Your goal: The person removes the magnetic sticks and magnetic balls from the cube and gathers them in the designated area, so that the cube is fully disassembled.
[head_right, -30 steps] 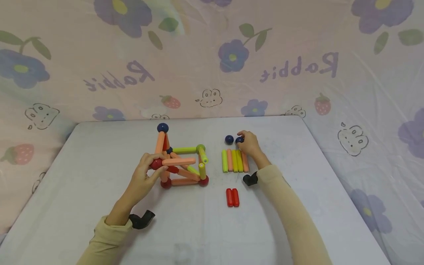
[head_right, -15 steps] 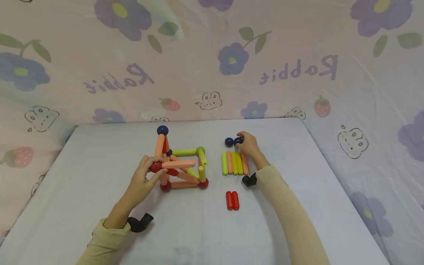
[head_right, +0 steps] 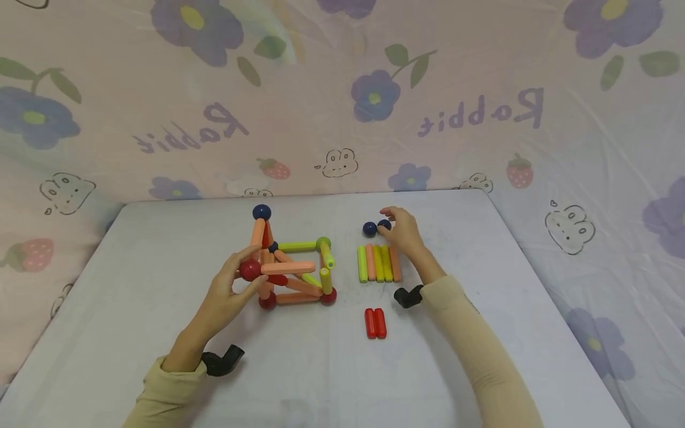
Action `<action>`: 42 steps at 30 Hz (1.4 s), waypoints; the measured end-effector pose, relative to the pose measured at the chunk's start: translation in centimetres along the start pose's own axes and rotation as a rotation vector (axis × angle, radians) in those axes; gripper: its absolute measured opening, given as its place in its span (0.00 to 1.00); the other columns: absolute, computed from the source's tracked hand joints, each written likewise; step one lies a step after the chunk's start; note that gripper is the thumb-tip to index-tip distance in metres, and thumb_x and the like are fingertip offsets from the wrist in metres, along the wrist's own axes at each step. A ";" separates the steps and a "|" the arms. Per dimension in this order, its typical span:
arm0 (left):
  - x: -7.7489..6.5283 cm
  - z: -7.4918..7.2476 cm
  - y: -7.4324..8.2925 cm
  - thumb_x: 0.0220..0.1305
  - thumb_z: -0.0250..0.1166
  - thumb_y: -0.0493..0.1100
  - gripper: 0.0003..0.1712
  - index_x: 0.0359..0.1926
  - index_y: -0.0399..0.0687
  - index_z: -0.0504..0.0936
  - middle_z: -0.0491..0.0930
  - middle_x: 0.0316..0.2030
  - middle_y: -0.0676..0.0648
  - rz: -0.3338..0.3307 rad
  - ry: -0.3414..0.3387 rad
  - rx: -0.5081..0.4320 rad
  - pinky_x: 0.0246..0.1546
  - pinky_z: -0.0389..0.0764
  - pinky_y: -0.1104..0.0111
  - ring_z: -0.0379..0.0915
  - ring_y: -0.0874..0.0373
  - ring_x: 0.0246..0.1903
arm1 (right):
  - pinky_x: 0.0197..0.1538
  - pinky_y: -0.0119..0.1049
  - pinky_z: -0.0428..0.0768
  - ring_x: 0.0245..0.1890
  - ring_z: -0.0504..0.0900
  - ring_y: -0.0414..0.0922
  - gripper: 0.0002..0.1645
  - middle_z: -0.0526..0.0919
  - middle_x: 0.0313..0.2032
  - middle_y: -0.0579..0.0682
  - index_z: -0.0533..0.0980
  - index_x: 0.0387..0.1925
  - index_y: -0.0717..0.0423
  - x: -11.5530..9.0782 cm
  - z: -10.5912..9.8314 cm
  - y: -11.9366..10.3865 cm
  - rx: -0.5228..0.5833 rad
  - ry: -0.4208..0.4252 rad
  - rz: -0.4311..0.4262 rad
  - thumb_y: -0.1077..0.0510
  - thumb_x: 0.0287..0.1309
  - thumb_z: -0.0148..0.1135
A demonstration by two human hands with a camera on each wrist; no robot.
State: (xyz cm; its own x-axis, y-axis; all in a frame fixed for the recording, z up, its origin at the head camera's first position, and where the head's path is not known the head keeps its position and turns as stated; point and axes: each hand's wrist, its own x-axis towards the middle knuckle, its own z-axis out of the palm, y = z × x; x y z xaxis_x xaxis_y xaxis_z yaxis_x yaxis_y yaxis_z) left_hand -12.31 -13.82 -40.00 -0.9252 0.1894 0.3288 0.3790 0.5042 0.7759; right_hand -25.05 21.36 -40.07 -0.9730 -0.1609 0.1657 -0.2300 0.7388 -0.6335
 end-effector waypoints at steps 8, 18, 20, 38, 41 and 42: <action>-0.2 -0.1 -0.2 0.59 0.68 0.37 0.28 0.61 0.48 0.73 0.77 0.46 0.47 0.079 0.041 0.025 0.50 0.76 0.73 0.72 0.62 0.46 | 0.52 0.52 0.81 0.49 0.81 0.58 0.19 0.82 0.48 0.64 0.75 0.50 0.68 -5.2 1.0 -7.1 0.155 0.084 -0.280 0.68 0.56 0.64; 0.1 -0.2 -0.5 0.57 0.68 0.33 0.29 0.61 0.46 0.74 0.77 0.44 0.45 0.146 0.075 0.027 0.52 0.75 0.81 0.74 0.57 0.46 | 0.48 0.35 0.83 0.45 0.81 0.46 0.22 0.83 0.47 0.53 0.78 0.48 0.60 -7.2 4.5 -14.0 -0.038 0.059 -0.735 0.63 0.49 0.72; 0.1 -0.1 -0.5 0.57 0.68 0.33 0.29 0.60 0.45 0.74 0.76 0.43 0.46 0.141 0.073 0.024 0.52 0.75 0.80 0.74 0.55 0.45 | 0.50 0.36 0.83 0.47 0.82 0.46 0.24 0.84 0.48 0.52 0.79 0.50 0.59 -6.9 5.0 -14.7 -0.098 0.038 -0.776 0.61 0.49 0.73; -0.4 -0.4 -0.1 0.57 0.68 0.32 0.29 0.60 0.44 0.74 0.74 0.40 0.46 0.083 0.093 0.029 0.52 0.76 0.78 0.74 0.52 0.45 | 0.54 0.34 0.82 0.50 0.84 0.45 0.19 0.85 0.47 0.51 0.80 0.50 0.53 -6.2 6.9 -16.5 -0.243 -0.031 -0.841 0.64 0.55 0.67; -0.4 -0.4 -0.1 0.57 0.68 0.33 0.29 0.60 0.44 0.74 0.74 0.40 0.47 0.078 0.090 0.040 0.52 0.76 0.76 0.74 0.53 0.45 | 0.55 0.35 0.81 0.51 0.83 0.46 0.21 0.84 0.49 0.52 0.79 0.53 0.53 -6.4 6.8 -16.5 -0.269 -0.063 -0.822 0.65 0.56 0.66; -0.4 -0.4 -0.1 0.57 0.68 0.33 0.29 0.60 0.44 0.74 0.74 0.40 0.47 0.075 0.089 0.045 0.52 0.76 0.75 0.74 0.53 0.45 | 0.55 0.35 0.81 0.51 0.83 0.46 0.22 0.84 0.49 0.52 0.79 0.53 0.52 -6.4 6.8 -16.5 -0.276 -0.068 -0.821 0.65 0.56 0.66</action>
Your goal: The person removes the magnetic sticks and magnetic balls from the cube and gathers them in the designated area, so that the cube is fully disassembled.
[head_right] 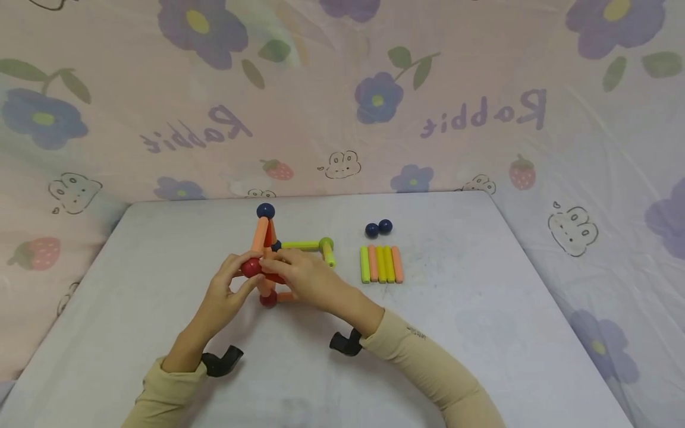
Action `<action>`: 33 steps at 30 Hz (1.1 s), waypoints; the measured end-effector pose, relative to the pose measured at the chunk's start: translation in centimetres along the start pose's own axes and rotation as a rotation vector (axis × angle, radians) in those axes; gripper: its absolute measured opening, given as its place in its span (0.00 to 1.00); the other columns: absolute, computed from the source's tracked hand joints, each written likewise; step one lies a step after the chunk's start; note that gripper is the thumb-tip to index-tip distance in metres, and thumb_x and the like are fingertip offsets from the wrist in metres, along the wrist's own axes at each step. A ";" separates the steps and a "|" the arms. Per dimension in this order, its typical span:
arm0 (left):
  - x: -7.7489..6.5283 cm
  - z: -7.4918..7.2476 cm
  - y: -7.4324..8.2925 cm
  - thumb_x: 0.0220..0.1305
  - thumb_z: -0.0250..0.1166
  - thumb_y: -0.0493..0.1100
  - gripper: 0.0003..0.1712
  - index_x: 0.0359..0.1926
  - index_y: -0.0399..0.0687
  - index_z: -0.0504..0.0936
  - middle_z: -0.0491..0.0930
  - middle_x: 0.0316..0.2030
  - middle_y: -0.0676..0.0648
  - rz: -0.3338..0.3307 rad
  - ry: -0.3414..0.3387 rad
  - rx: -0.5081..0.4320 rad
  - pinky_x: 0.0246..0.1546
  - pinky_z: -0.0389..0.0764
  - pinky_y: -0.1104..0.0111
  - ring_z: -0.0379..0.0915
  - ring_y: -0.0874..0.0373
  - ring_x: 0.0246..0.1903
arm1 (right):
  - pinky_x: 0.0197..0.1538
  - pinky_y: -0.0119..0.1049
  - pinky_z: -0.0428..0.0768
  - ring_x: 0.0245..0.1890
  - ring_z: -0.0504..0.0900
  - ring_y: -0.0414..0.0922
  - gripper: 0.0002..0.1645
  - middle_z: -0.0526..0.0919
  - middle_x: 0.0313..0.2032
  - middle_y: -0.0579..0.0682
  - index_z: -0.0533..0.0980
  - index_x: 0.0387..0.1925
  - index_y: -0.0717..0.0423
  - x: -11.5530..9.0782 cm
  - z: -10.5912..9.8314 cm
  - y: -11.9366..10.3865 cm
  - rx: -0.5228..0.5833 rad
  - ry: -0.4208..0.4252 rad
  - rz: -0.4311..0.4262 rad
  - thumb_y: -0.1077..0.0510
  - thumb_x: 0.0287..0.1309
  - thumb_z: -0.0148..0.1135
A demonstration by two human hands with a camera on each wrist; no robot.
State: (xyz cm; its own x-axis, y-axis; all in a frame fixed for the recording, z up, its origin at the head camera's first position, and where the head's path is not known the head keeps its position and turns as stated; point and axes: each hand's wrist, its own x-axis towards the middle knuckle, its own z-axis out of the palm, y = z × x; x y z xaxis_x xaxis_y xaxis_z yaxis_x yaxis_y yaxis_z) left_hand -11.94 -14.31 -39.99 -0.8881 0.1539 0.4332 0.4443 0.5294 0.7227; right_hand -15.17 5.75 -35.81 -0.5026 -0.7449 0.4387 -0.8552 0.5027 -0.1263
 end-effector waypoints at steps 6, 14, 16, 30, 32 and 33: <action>-0.1 0.1 0.0 0.57 0.68 0.34 0.28 0.60 0.43 0.74 0.74 0.39 0.46 -0.021 0.008 0.024 0.51 0.79 0.69 0.75 0.51 0.44 | 0.50 0.32 0.83 0.44 0.81 0.44 0.28 0.82 0.45 0.50 0.77 0.56 0.48 -0.6 -0.6 -0.2 0.004 -0.005 0.027 0.66 0.52 0.69; -0.1 0.3 0.0 0.58 0.68 0.35 0.28 0.60 0.44 0.74 0.75 0.40 0.45 -0.057 0.000 0.017 0.52 0.79 0.66 0.75 0.53 0.44 | 0.38 0.25 0.79 0.37 0.75 0.42 0.28 0.80 0.40 0.49 0.77 0.58 0.50 -3.2 -1.8 -0.4 0.074 0.095 0.093 0.67 0.54 0.66; 0.0 0.4 0.1 0.58 0.68 0.36 0.27 0.60 0.45 0.74 0.75 0.40 0.45 -0.061 0.000 0.012 0.52 0.79 0.68 0.74 0.53 0.44 | 0.39 0.25 0.80 0.38 0.76 0.42 0.26 0.79 0.41 0.50 0.79 0.55 0.50 -4.0 -2.1 -0.4 0.086 0.100 0.116 0.68 0.54 0.66; 0.0 0.2 0.3 0.58 0.68 0.37 0.27 0.59 0.44 0.74 0.75 0.40 0.44 -0.086 0.002 -0.003 0.51 0.81 0.59 0.75 0.53 0.44 | 0.35 0.31 0.83 0.42 0.79 0.45 0.25 0.80 0.45 0.54 0.78 0.53 0.58 -8.8 -3.8 2.0 0.178 0.239 0.264 0.74 0.52 0.63; 0.0 0.2 0.3 0.58 0.68 0.36 0.27 0.59 0.43 0.74 0.75 0.40 0.44 -0.080 0.003 -0.007 0.51 0.81 0.55 0.75 0.52 0.44 | 0.42 0.38 0.85 0.45 0.81 0.47 0.26 0.80 0.45 0.54 0.78 0.53 0.60 -9.5 -3.8 2.6 0.179 0.251 0.294 0.75 0.51 0.63; 0.0 0.2 0.3 0.58 0.68 0.36 0.27 0.59 0.43 0.74 0.75 0.41 0.44 -0.077 0.004 -0.004 0.50 0.81 0.55 0.75 0.51 0.44 | 0.43 0.40 0.85 0.46 0.81 0.48 0.26 0.80 0.45 0.55 0.77 0.53 0.60 -9.9 -3.8 2.9 0.183 0.256 0.307 0.76 0.51 0.63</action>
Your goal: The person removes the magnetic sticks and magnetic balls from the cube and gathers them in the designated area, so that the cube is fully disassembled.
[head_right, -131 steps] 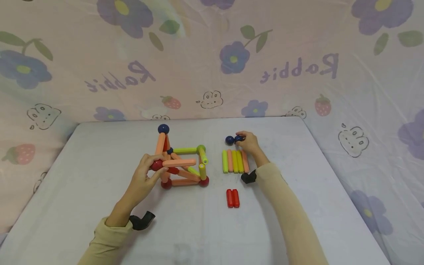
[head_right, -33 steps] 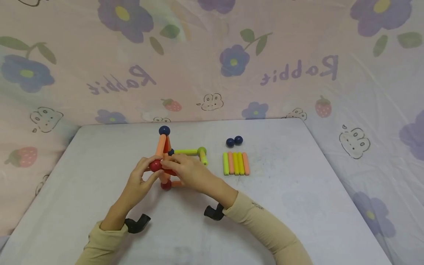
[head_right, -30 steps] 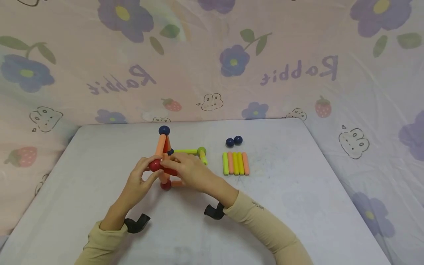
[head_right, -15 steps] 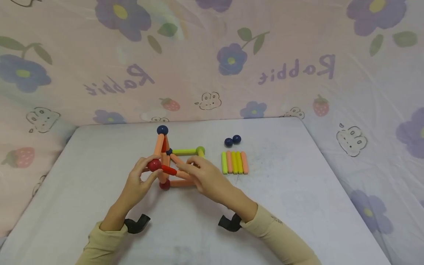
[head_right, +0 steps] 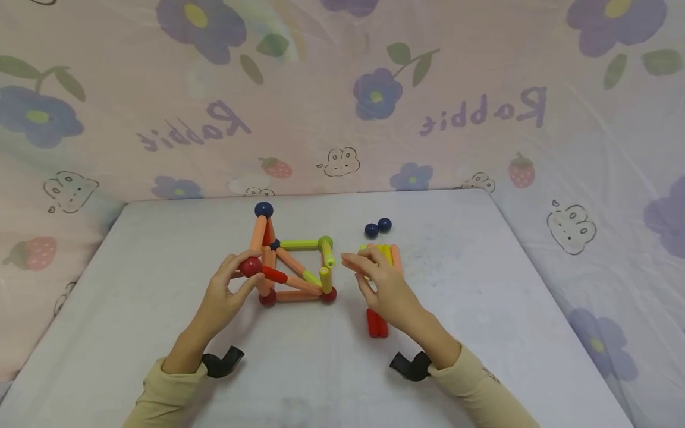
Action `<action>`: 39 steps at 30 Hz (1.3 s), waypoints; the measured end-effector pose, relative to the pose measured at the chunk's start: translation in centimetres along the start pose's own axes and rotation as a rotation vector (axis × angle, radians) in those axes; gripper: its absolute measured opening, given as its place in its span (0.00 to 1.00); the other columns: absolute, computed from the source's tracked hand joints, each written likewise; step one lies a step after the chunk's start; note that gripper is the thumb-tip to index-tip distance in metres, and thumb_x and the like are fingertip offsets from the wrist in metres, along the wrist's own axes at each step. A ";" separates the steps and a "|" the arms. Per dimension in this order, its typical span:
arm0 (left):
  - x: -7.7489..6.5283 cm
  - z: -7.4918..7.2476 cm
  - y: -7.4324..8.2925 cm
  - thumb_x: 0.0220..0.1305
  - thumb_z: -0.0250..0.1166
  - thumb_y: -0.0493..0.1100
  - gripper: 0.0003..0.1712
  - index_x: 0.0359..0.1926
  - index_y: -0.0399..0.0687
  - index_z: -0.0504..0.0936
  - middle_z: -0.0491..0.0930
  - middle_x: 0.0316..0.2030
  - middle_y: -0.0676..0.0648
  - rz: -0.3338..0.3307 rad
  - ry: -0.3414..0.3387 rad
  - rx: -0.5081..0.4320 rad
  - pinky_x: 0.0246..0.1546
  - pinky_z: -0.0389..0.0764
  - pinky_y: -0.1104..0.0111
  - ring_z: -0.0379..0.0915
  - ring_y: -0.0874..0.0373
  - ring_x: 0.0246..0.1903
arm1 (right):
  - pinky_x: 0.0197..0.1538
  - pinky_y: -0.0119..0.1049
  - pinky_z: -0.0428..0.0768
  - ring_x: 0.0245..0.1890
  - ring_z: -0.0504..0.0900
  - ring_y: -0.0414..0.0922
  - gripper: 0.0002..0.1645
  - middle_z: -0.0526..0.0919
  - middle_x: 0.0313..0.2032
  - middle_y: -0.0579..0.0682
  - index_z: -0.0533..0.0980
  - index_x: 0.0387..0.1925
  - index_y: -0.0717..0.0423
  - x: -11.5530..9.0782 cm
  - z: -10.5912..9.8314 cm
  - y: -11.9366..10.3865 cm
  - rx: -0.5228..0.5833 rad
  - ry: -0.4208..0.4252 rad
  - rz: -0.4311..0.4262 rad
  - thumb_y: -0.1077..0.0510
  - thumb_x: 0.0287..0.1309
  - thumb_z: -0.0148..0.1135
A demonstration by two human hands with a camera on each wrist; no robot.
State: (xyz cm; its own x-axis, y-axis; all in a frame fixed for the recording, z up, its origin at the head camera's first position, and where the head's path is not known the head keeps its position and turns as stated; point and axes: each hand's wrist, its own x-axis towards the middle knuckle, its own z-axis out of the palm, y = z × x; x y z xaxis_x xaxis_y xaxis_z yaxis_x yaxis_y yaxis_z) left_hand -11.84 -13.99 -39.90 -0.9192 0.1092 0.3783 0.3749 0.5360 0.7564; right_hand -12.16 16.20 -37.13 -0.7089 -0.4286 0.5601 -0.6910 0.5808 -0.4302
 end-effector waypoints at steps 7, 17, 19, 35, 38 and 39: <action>0.0 0.0 0.0 0.58 0.68 0.36 0.27 0.59 0.43 0.74 0.76 0.41 0.43 -0.006 -0.002 -0.007 0.51 0.80 0.52 0.76 0.51 0.44 | 0.40 0.40 0.85 0.43 0.80 0.49 0.29 0.75 0.43 0.57 0.76 0.56 0.62 -1.0 -1.3 2.2 -0.049 -0.029 0.134 0.78 0.50 0.60; -0.1 0.2 -0.1 0.57 0.69 0.35 0.27 0.59 0.43 0.74 0.75 0.39 0.45 0.014 0.019 0.026 0.49 0.81 0.53 0.76 0.51 0.42 | 0.33 0.24 0.75 0.34 0.74 0.47 0.24 0.79 0.36 0.58 0.76 0.54 0.63 -1.4 -1.9 6.8 -0.068 -0.008 0.272 0.74 0.53 0.63; -0.1 0.2 -0.2 0.58 0.68 0.35 0.27 0.59 0.43 0.74 0.75 0.39 0.45 0.013 0.020 0.030 0.48 0.80 0.54 0.76 0.51 0.42 | 0.35 0.24 0.75 0.34 0.75 0.47 0.23 0.79 0.35 0.58 0.76 0.54 0.64 -1.4 -2.0 7.7 -0.057 -0.026 0.299 0.72 0.54 0.63; -0.1 0.2 -0.2 0.59 0.68 0.38 0.27 0.60 0.44 0.74 0.76 0.41 0.44 -0.005 0.000 -0.002 0.50 0.80 0.53 0.75 0.52 0.45 | 0.40 0.31 0.79 0.45 0.78 0.57 0.29 0.77 0.48 0.68 0.66 0.64 0.64 -1.1 -2.2 13.0 0.098 -0.287 0.748 0.60 0.63 0.59; 0.0 0.2 -0.1 0.59 0.68 0.38 0.26 0.60 0.44 0.74 0.76 0.41 0.44 -0.005 0.002 0.005 0.50 0.80 0.57 0.75 0.52 0.45 | 0.38 0.28 0.76 0.43 0.78 0.55 0.30 0.76 0.47 0.68 0.66 0.64 0.66 -1.0 -2.0 13.5 0.090 -0.300 0.790 0.59 0.63 0.59; 0.0 0.2 -0.1 0.59 0.68 0.38 0.26 0.59 0.44 0.74 0.76 0.41 0.44 -0.005 0.002 0.005 0.50 0.80 0.57 0.75 0.52 0.45 | 0.37 0.27 0.75 0.43 0.77 0.55 0.30 0.76 0.47 0.68 0.66 0.64 0.66 -0.9 -1.9 13.6 0.088 -0.307 0.803 0.59 0.63 0.59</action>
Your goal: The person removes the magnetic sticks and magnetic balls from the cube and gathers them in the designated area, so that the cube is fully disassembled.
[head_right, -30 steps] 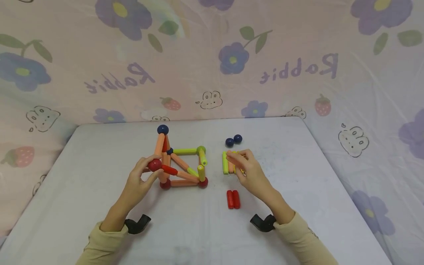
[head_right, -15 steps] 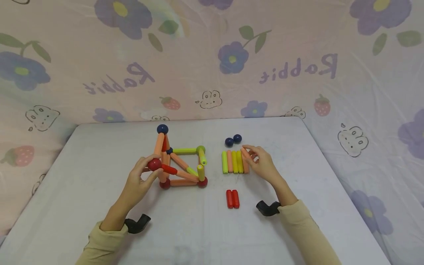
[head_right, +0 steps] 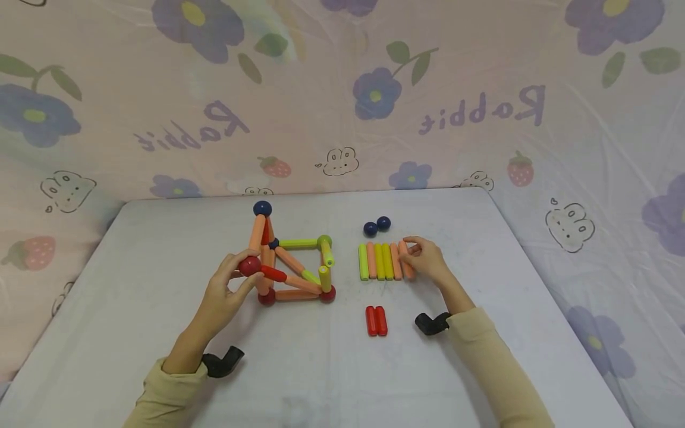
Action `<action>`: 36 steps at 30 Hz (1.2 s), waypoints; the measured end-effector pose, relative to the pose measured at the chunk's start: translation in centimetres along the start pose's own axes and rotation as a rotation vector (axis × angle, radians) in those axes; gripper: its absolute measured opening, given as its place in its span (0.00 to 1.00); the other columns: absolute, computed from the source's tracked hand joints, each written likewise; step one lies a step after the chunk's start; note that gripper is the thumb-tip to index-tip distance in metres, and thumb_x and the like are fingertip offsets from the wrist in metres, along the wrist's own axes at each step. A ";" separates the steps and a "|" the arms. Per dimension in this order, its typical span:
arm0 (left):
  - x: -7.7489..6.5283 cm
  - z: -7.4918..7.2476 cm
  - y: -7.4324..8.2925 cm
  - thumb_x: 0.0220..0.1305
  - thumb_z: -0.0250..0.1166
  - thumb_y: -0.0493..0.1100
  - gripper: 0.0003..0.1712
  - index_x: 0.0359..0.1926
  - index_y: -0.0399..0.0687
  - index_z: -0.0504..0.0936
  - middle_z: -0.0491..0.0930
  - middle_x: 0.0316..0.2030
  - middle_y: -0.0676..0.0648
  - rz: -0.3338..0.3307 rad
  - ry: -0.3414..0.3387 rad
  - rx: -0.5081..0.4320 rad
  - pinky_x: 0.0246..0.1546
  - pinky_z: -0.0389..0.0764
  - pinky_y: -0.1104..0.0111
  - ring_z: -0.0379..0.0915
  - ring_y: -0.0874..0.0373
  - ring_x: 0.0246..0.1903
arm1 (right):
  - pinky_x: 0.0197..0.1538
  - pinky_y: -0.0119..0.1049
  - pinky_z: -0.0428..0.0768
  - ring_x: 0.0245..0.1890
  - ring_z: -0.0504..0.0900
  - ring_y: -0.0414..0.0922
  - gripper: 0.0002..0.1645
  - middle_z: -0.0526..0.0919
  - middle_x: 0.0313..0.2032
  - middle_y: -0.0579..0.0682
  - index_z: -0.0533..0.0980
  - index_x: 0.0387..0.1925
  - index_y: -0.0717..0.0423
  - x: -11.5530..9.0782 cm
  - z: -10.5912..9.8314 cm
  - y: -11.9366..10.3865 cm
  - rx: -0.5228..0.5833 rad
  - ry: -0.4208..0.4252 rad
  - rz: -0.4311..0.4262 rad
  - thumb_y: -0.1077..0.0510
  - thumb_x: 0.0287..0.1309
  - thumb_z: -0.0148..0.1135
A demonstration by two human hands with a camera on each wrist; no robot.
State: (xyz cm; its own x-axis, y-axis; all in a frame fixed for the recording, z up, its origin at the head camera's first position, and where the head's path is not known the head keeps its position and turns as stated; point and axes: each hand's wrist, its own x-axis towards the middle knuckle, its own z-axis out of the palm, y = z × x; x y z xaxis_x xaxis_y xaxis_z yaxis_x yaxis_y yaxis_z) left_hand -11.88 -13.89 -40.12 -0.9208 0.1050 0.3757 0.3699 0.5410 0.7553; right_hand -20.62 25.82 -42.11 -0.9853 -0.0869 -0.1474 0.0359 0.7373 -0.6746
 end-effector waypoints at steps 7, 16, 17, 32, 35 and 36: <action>0.0 0.1 -0.1 0.59 0.68 0.37 0.26 0.59 0.43 0.74 0.76 0.41 0.44 -0.004 0.008 -0.001 0.50 0.80 0.61 0.75 0.52 0.45 | 0.34 0.27 0.73 0.38 0.75 0.50 0.32 0.76 0.47 0.69 0.65 0.64 0.68 0.8 0.3 0.2 0.004 -0.031 0.042 0.57 0.63 0.60; 0.1 0.1 0.0 0.61 0.67 0.37 0.26 0.60 0.44 0.74 0.76 0.40 0.43 -0.016 0.009 -0.014 0.50 0.79 0.59 0.73 0.52 0.44 | 0.33 0.27 0.78 0.37 0.79 0.48 0.32 0.77 0.49 0.69 0.65 0.64 0.67 0.8 0.2 0.2 0.013 -0.015 0.043 0.58 0.62 0.61; 0.1 0.1 0.0 0.60 0.67 0.37 0.26 0.60 0.45 0.74 0.76 0.41 0.42 -0.020 0.008 -0.016 0.51 0.79 0.59 0.73 0.52 0.44 | 0.33 0.28 0.78 0.37 0.80 0.49 0.32 0.78 0.49 0.69 0.65 0.64 0.67 0.7 0.2 0.1 0.016 -0.011 0.039 0.58 0.62 0.61; 0.0 0.2 0.0 0.60 0.66 0.36 0.26 0.60 0.45 0.74 0.75 0.40 0.44 -0.003 0.017 -0.026 0.50 0.79 0.63 0.73 0.53 0.44 | 0.35 0.20 0.76 0.39 0.82 0.53 0.21 0.83 0.39 0.65 0.75 0.52 0.69 -2.7 2.3 -2.6 0.070 0.084 -0.177 0.63 0.58 0.64; 0.0 0.2 0.0 0.60 0.67 0.36 0.26 0.59 0.45 0.74 0.75 0.40 0.44 -0.001 0.018 -0.029 0.50 0.79 0.66 0.73 0.53 0.45 | 0.37 0.20 0.77 0.37 0.82 0.49 0.18 0.85 0.37 0.64 0.77 0.48 0.70 -3.3 3.8 -3.5 0.115 0.075 -0.246 0.65 0.56 0.66; 0.0 0.2 -0.1 0.60 0.67 0.35 0.25 0.59 0.45 0.74 0.75 0.40 0.44 0.004 0.019 -0.027 0.50 0.79 0.66 0.73 0.53 0.44 | 0.38 0.21 0.77 0.36 0.83 0.48 0.17 0.85 0.36 0.64 0.77 0.47 0.70 -3.5 4.3 -3.9 0.133 0.066 -0.269 0.66 0.56 0.66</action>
State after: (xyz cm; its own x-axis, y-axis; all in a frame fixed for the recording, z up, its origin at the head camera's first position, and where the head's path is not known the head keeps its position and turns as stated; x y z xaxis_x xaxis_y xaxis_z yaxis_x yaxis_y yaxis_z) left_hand -11.95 -13.74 -40.31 -0.9169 0.0912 0.3885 0.3769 0.5178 0.7680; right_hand -16.61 20.33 -42.07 -0.9710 -0.2201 0.0932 -0.2100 0.5990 -0.7727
